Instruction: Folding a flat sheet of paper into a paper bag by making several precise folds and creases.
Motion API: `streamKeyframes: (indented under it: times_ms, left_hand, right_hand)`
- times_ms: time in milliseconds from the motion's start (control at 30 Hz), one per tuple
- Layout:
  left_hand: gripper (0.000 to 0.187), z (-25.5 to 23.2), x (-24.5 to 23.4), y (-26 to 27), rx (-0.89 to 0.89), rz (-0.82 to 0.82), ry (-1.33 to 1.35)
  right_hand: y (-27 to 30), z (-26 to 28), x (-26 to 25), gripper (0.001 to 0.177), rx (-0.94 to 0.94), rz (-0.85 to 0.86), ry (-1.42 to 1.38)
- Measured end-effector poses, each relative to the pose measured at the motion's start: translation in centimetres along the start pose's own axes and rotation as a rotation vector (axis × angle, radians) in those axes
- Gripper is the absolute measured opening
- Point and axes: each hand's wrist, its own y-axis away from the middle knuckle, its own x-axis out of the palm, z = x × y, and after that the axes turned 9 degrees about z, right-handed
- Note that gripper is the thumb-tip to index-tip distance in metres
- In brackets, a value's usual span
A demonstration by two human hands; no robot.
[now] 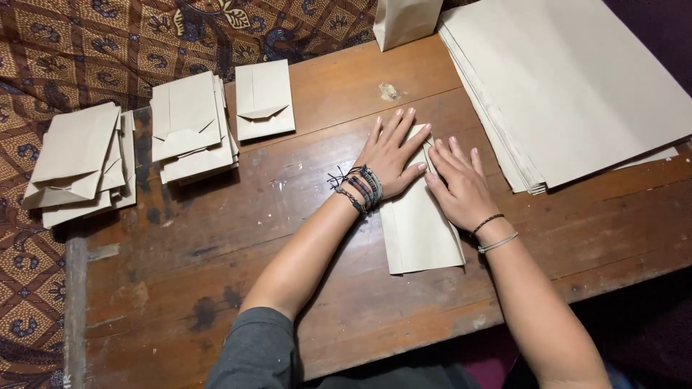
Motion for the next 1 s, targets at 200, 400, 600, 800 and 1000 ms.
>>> streamKeyframes:
  times_ms: [200,400,600,800,1000]
  left_hand:
    - [0.066,0.8,1.7,-0.7,-0.024,0.009,-0.014]
    - [0.067,0.8,1.4,-0.7,-0.038,0.014,0.001]
    - [0.070,0.5,0.8,-0.6,-0.059,0.071,0.016]
    - [0.072,0.2,0.8,-0.9,-0.099,0.134,-0.008]
    - [0.052,0.3,2.4,-3.0,-0.193,0.065,0.094]
  right_hand:
    - [0.5,1.3,-0.7,0.061,0.022,0.069,0.024]
    - [1.6,1.5,-1.0,0.068,0.037,0.163,0.067]
    - [1.6,1.9,-1.3,0.069,0.041,0.196,0.099]
    - [1.7,1.9,-1.2,0.070,0.043,0.207,0.119]
    - [1.7,2.5,-1.8,0.070,0.023,0.185,0.138]
